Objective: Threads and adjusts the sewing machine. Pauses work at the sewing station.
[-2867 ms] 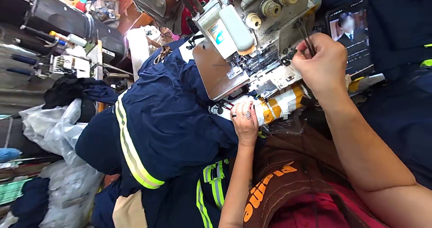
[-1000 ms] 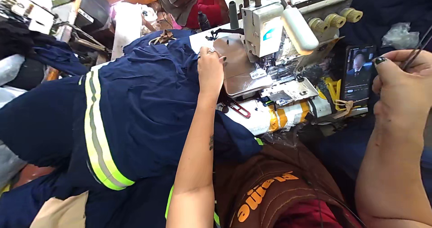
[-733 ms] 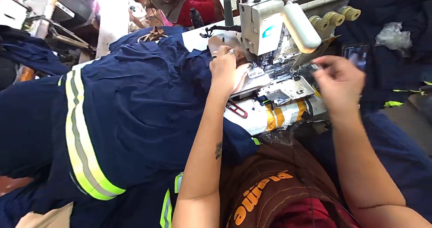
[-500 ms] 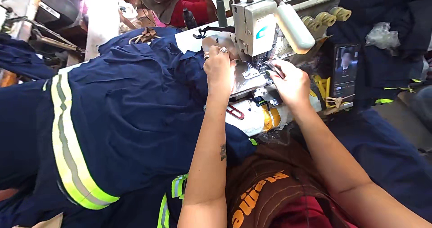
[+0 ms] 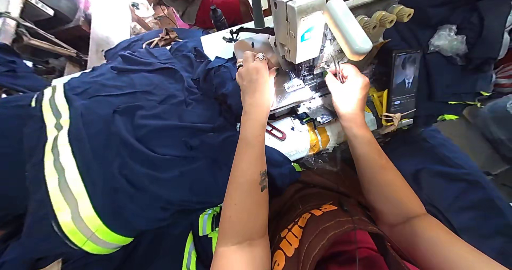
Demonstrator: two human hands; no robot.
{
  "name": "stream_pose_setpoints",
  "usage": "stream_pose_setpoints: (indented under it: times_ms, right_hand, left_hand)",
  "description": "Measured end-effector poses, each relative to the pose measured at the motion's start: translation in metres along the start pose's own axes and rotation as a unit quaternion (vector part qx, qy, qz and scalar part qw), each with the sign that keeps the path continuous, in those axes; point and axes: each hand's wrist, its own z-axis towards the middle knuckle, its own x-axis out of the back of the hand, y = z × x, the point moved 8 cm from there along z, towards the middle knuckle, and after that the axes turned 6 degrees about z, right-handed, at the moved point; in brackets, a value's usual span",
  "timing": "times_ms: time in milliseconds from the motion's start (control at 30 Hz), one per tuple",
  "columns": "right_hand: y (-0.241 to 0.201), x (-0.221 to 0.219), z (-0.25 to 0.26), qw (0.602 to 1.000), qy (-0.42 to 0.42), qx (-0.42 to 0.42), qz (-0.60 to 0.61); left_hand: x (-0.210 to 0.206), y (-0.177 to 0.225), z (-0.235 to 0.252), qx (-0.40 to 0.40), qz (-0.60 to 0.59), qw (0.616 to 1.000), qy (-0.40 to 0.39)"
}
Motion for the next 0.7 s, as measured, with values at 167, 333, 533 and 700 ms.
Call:
stream_pose_setpoints:
  times_ms: [167,333,533,700]
  right_hand:
    - [0.015,0.009,0.005,0.999,0.012,-0.044,0.015]
    - [0.024,0.011,0.009,0.99,-0.048,-0.118,-0.063]
    - [0.029,0.01,0.012,0.986,-0.079,-0.138,-0.052]
    - [0.04,0.033,0.016,0.988,-0.028,-0.108,0.105]
  left_hand:
    - [0.0,0.0,0.0,-0.001,0.002,1.0,0.002]
    - [0.0,0.0,-0.001,-0.007,0.005,1.0,0.006]
    - [0.001,0.001,-0.002,-0.01,0.004,1.0,0.018]
    - [0.003,0.002,-0.003,-0.025,-0.001,0.999,0.031]
